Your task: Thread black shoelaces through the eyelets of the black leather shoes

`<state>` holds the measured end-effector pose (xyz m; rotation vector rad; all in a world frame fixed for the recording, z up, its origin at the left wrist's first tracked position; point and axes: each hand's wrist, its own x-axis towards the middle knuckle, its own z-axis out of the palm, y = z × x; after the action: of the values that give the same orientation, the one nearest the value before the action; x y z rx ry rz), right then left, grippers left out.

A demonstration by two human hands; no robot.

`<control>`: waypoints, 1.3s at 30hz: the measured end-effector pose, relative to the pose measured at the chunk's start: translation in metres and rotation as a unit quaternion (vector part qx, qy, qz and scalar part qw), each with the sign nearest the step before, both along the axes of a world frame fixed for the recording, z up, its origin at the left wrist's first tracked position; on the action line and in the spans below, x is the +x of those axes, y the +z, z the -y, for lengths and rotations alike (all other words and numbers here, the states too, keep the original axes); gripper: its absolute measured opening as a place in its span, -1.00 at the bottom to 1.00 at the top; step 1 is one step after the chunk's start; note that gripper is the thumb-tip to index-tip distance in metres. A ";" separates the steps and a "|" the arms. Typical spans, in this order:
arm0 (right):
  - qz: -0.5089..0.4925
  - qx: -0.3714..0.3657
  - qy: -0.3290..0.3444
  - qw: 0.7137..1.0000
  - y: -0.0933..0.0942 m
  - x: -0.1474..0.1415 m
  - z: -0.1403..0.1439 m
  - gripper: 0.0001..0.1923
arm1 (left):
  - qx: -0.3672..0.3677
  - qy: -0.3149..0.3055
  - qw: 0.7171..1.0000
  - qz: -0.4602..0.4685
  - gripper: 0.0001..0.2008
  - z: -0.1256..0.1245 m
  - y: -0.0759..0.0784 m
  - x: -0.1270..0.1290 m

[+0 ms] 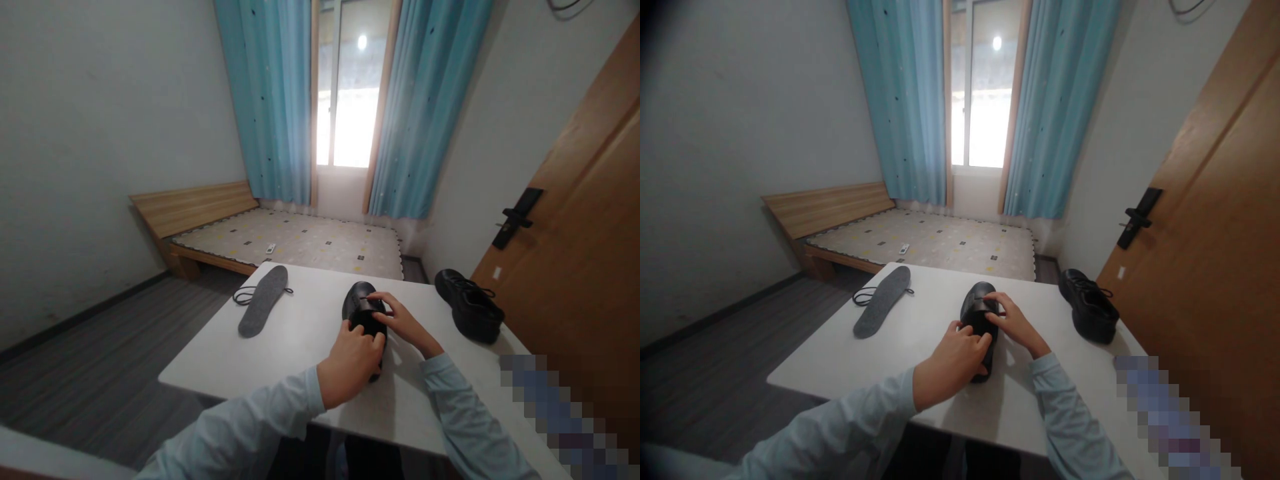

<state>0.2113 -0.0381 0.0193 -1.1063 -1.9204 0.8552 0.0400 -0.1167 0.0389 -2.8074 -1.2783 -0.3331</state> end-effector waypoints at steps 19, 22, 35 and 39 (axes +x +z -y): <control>-0.046 0.055 -0.086 0.994 0.001 0.005 -0.005 -0.67 | -0.003 0.048 0.997 0.058 -0.77 -0.005 0.024 -0.039; -0.044 0.064 -0.103 0.992 -0.001 0.007 -0.007 -0.66 | 0.010 0.064 0.996 0.064 -0.78 -0.006 0.025 -0.044; -0.042 0.092 -0.144 0.984 -0.020 0.020 -0.019 -0.70 | 0.073 0.125 0.988 0.059 -0.78 -0.006 0.043 -0.097; -0.048 0.100 -0.155 0.982 -0.026 0.022 -0.022 -0.70 | 0.097 0.170 0.978 0.067 -0.76 -0.003 0.045 -0.118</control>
<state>0.2336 -0.0161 -0.0066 -1.1787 -1.6576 0.5206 -0.0779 -0.1136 0.0843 -2.3855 -1.6228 -0.5976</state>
